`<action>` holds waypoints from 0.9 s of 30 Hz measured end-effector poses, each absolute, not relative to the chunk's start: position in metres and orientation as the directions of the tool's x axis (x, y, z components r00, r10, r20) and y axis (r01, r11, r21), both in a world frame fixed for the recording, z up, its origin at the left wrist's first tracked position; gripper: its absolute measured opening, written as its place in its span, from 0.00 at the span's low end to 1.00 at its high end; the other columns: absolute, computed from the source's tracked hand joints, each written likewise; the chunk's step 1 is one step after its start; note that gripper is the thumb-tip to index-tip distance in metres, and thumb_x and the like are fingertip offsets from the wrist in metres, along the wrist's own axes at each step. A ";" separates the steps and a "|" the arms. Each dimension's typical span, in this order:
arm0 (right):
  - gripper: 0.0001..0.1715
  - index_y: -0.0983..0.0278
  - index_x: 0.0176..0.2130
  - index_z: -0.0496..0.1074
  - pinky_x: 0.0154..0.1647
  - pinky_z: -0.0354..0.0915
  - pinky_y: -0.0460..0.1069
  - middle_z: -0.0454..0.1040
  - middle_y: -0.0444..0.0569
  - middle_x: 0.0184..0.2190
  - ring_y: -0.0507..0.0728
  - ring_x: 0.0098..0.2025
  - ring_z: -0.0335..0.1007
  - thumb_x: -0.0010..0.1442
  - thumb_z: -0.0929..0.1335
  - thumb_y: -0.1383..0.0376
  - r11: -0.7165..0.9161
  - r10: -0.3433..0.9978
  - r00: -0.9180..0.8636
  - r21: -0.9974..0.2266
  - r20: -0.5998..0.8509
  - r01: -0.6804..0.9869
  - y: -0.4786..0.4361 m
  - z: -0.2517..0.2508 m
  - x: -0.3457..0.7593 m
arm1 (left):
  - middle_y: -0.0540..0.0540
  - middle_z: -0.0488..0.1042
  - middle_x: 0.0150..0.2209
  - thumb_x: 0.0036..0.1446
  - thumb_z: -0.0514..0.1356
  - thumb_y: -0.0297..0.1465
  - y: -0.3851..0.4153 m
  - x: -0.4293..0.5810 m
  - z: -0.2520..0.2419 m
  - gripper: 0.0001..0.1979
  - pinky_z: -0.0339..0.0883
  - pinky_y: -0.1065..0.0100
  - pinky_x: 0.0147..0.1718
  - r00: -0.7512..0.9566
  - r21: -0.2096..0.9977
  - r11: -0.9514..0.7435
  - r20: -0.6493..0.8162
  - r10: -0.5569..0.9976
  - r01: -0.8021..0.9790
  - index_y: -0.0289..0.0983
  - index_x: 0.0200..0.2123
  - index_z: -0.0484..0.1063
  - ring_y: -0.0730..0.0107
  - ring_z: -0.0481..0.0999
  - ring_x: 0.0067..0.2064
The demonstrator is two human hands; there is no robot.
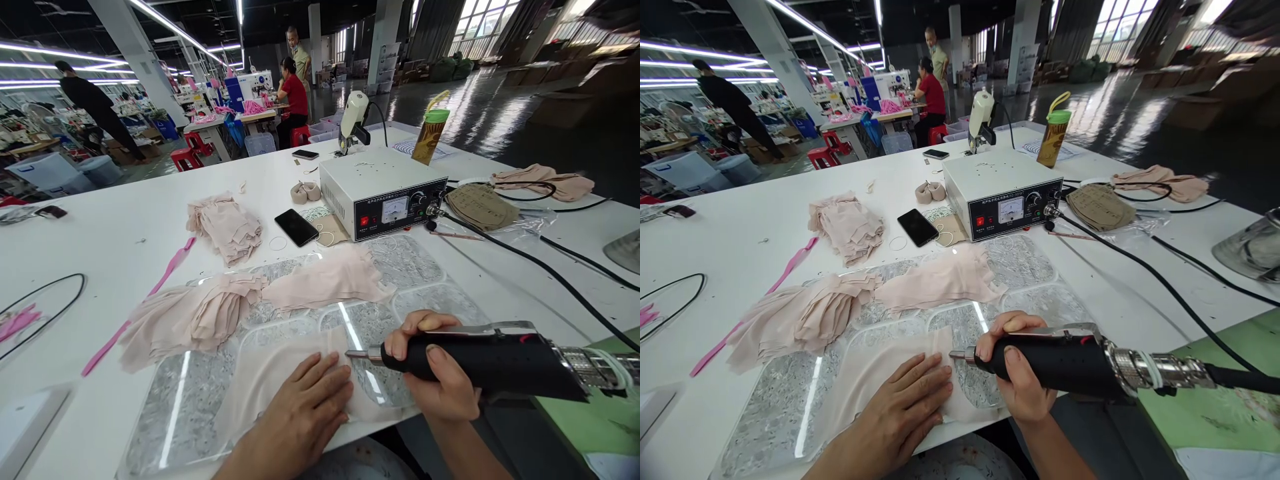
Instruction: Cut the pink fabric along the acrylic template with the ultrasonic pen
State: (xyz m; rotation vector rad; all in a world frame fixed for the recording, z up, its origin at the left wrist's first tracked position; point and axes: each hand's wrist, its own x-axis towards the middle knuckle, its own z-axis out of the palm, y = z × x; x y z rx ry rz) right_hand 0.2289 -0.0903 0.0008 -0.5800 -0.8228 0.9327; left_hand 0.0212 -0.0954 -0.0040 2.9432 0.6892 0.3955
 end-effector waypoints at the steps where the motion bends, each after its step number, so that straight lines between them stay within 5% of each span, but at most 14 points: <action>1: 0.05 0.57 0.37 0.69 0.26 0.67 0.51 0.64 0.42 0.32 0.50 0.23 0.66 0.57 0.66 0.62 0.488 0.868 0.344 -0.741 0.358 -0.462 -0.090 0.001 0.229 | 0.39 0.70 0.56 0.65 0.54 0.28 -0.095 0.021 -0.004 0.15 0.64 0.53 0.59 0.864 0.153 -0.894 0.233 0.446 0.420 0.32 0.54 0.68 0.55 0.63 0.63; 27: 0.04 0.57 0.37 0.69 0.25 0.69 0.53 0.63 0.43 0.31 0.50 0.22 0.66 0.60 0.66 0.61 0.382 0.922 0.236 -0.812 0.306 -0.441 -0.116 0.006 0.241 | 0.43 0.71 0.55 0.66 0.53 0.31 -0.098 0.021 -0.007 0.14 0.60 0.56 0.60 0.829 0.230 -0.866 0.263 0.494 0.443 0.37 0.52 0.69 0.58 0.65 0.61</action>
